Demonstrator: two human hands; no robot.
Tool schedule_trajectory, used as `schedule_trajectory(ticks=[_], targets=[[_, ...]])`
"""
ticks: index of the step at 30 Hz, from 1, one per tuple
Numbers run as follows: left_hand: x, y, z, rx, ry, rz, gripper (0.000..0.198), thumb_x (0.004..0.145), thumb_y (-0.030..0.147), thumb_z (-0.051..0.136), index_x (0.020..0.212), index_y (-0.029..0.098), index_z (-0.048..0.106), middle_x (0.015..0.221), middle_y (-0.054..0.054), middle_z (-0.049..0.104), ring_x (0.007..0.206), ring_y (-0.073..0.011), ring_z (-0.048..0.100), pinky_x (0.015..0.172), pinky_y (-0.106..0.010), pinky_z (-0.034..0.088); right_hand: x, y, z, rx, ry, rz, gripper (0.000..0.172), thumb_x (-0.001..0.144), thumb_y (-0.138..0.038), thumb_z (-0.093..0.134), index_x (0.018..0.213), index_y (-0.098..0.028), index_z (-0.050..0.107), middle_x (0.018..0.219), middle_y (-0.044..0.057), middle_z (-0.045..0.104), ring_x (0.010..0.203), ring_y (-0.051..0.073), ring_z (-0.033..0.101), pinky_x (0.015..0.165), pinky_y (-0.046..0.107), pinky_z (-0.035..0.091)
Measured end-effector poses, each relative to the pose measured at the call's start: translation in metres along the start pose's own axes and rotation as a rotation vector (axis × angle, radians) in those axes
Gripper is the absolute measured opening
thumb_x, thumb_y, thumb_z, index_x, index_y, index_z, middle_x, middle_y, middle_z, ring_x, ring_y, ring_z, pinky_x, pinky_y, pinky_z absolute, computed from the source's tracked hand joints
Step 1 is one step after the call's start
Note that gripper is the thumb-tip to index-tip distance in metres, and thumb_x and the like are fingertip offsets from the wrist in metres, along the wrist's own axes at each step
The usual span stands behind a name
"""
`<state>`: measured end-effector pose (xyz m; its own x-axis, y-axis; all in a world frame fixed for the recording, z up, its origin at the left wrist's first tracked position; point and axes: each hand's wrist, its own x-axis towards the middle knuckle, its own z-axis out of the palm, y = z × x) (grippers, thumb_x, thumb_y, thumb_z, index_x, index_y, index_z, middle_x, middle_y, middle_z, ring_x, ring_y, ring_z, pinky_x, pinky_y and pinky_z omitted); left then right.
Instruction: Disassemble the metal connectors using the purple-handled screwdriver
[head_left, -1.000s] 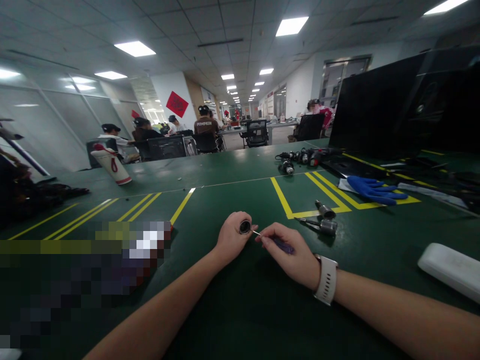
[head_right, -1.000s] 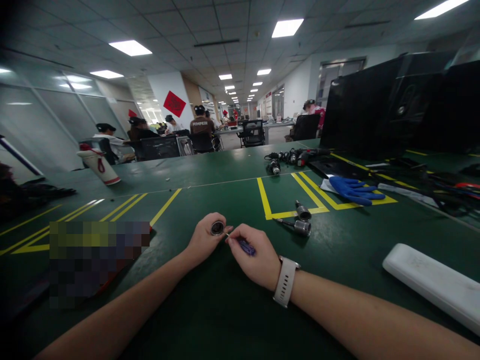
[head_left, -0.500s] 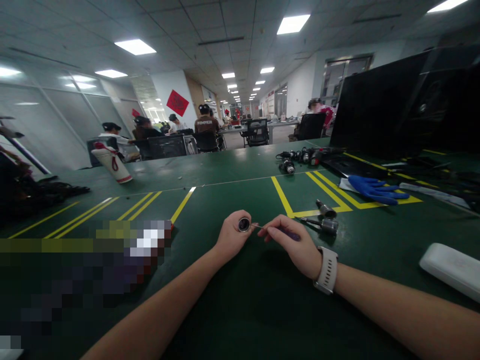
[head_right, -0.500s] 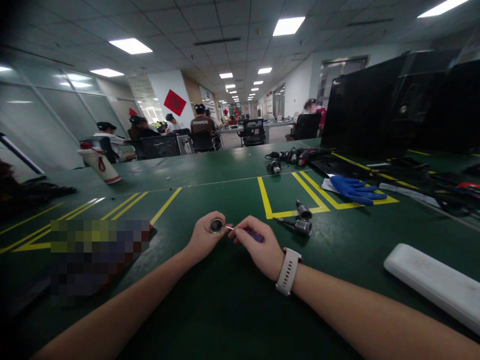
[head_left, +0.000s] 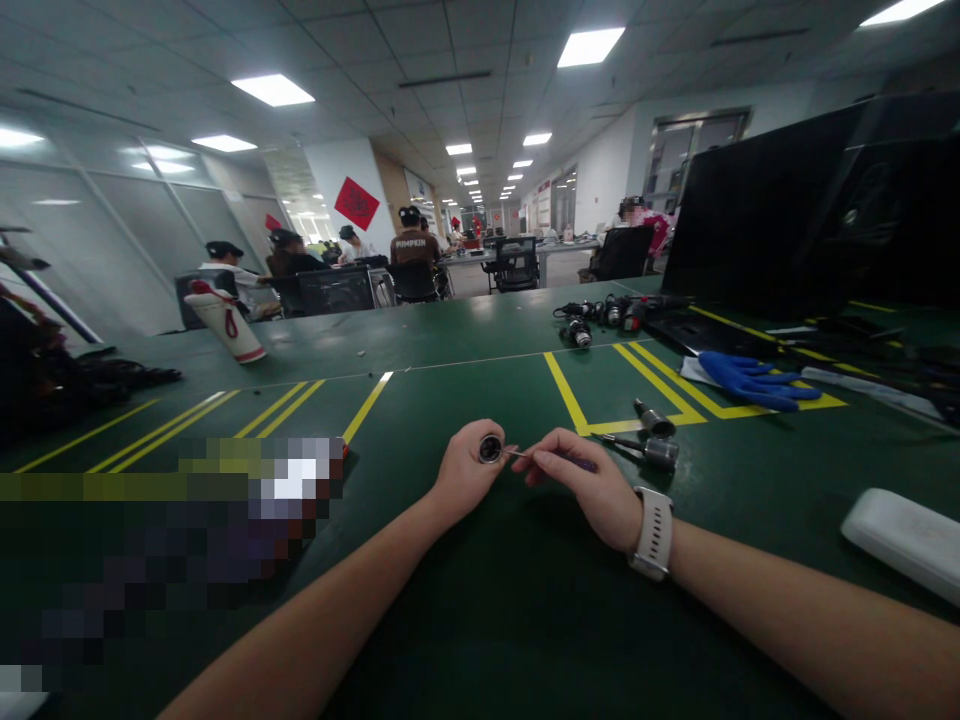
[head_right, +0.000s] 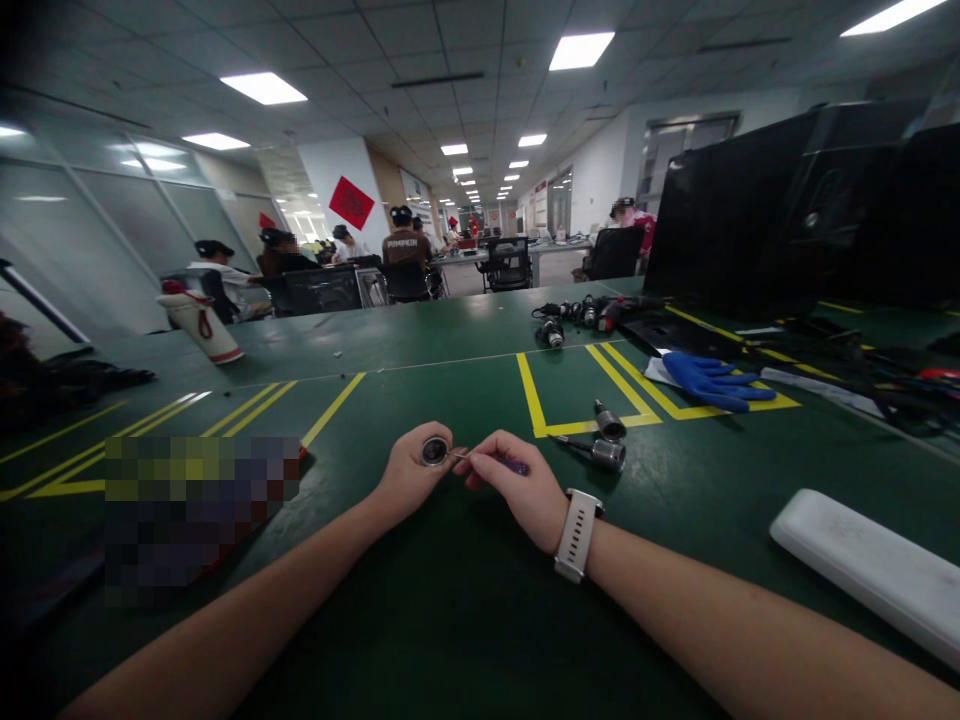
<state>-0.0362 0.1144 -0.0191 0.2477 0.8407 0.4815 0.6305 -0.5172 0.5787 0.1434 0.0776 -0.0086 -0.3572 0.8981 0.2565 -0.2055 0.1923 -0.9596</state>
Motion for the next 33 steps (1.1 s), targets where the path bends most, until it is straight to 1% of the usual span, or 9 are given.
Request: schedule_trajectory(ticks=[5, 10, 14, 17, 20, 24, 27, 29, 33], targets=[[-0.0002, 0.0004, 0.0001, 0.071, 0.046, -0.03, 0.016, 0.075, 0.025, 0.057, 0.064, 0.018, 0.047, 0.063, 0.004, 0.046, 0.058, -0.0115, 0.045, 0.053, -0.022, 0.034, -0.0019, 0.0, 0.0004, -0.062, 0.022, -0.036, 0.013, 0.084, -0.029, 0.054, 0.083, -0.018, 0.061, 0.087, 0.004, 0.066, 0.077, 0.016, 0.06, 0.074, 0.036, 0.047], [-0.0001, 0.0028, -0.0002, 0.153, 0.067, -0.024, 0.016, 0.073, 0.022, 0.058, 0.063, 0.018, 0.047, 0.062, 0.004, 0.046, 0.06, -0.0127, 0.045, 0.055, -0.024, 0.034, -0.0015, -0.0026, 0.0041, -0.085, -0.002, 0.001, 0.013, 0.083, -0.029, 0.055, 0.081, -0.017, 0.06, 0.086, 0.004, 0.065, 0.076, 0.016, 0.059, 0.072, 0.035, 0.048], [0.0001, 0.0031, -0.0002, 0.065, 0.083, -0.007, 0.019, 0.073, 0.025, 0.059, 0.062, 0.018, 0.046, 0.061, 0.005, 0.045, 0.058, -0.0115, 0.044, 0.053, -0.023, 0.035, -0.0004, 0.0001, 0.0042, -0.024, -0.018, -0.005, 0.011, 0.083, -0.028, 0.055, 0.082, -0.018, 0.06, 0.087, 0.004, 0.066, 0.075, 0.015, 0.059, 0.069, 0.033, 0.048], [0.0004, 0.003, -0.0003, -0.028, 0.058, -0.009, 0.02, 0.073, 0.026, 0.06, 0.062, 0.018, 0.046, 0.061, 0.005, 0.045, 0.056, -0.0104, 0.043, 0.052, -0.022, 0.035, -0.0007, 0.0017, 0.0022, 0.019, -0.032, 0.003, 0.011, 0.084, -0.028, 0.055, 0.082, -0.018, 0.059, 0.089, 0.004, 0.066, 0.078, 0.015, 0.059, 0.069, 0.033, 0.048], [0.0005, 0.0032, -0.0004, -0.051, 0.043, -0.015, 0.018, 0.073, 0.026, 0.06, 0.063, 0.018, 0.047, 0.06, 0.005, 0.046, 0.055, -0.0103, 0.044, 0.051, -0.021, 0.035, -0.0008, 0.0016, 0.001, 0.031, -0.026, 0.005, 0.011, 0.084, -0.028, 0.055, 0.081, -0.018, 0.059, 0.089, 0.004, 0.066, 0.078, 0.016, 0.059, 0.069, 0.033, 0.047], [0.0003, 0.0044, -0.0011, 0.08, 0.071, -0.032, 0.016, 0.073, 0.025, 0.059, 0.063, 0.018, 0.048, 0.061, 0.004, 0.047, 0.057, -0.0118, 0.046, 0.053, -0.023, 0.035, -0.0003, 0.0, 0.0019, -0.02, 0.002, 0.0, 0.012, 0.084, -0.029, 0.054, 0.081, -0.018, 0.059, 0.088, 0.005, 0.066, 0.076, 0.016, 0.058, 0.067, 0.033, 0.047], [-0.0001, 0.0054, -0.002, 0.156, 0.078, -0.039, 0.015, 0.074, 0.023, 0.057, 0.063, 0.018, 0.049, 0.062, 0.003, 0.048, 0.06, -0.0129, 0.046, 0.054, -0.024, 0.035, -0.0006, -0.0014, 0.0027, -0.056, -0.008, 0.011, 0.012, 0.084, -0.029, 0.054, 0.082, -0.017, 0.059, 0.088, 0.005, 0.066, 0.076, 0.016, 0.058, 0.067, 0.033, 0.046], [-0.0003, 0.0054, -0.0024, 0.135, 0.069, -0.039, 0.015, 0.074, 0.023, 0.057, 0.063, 0.018, 0.048, 0.063, 0.003, 0.048, 0.06, -0.0128, 0.046, 0.054, -0.024, 0.035, -0.0011, -0.002, 0.0026, -0.052, -0.019, 0.022, 0.012, 0.084, -0.028, 0.054, 0.082, -0.018, 0.059, 0.088, 0.005, 0.065, 0.077, 0.016, 0.058, 0.067, 0.033, 0.046], [-0.0001, 0.0035, -0.002, -0.015, 0.026, -0.042, 0.017, 0.074, 0.026, 0.059, 0.064, 0.018, 0.047, 0.062, 0.005, 0.046, 0.057, -0.011, 0.045, 0.052, -0.022, 0.035, -0.0015, -0.0024, 0.0011, -0.013, -0.035, 0.038, 0.011, 0.084, -0.027, 0.053, 0.082, -0.018, 0.058, 0.09, 0.004, 0.065, 0.077, 0.016, 0.058, 0.067, 0.033, 0.047]])
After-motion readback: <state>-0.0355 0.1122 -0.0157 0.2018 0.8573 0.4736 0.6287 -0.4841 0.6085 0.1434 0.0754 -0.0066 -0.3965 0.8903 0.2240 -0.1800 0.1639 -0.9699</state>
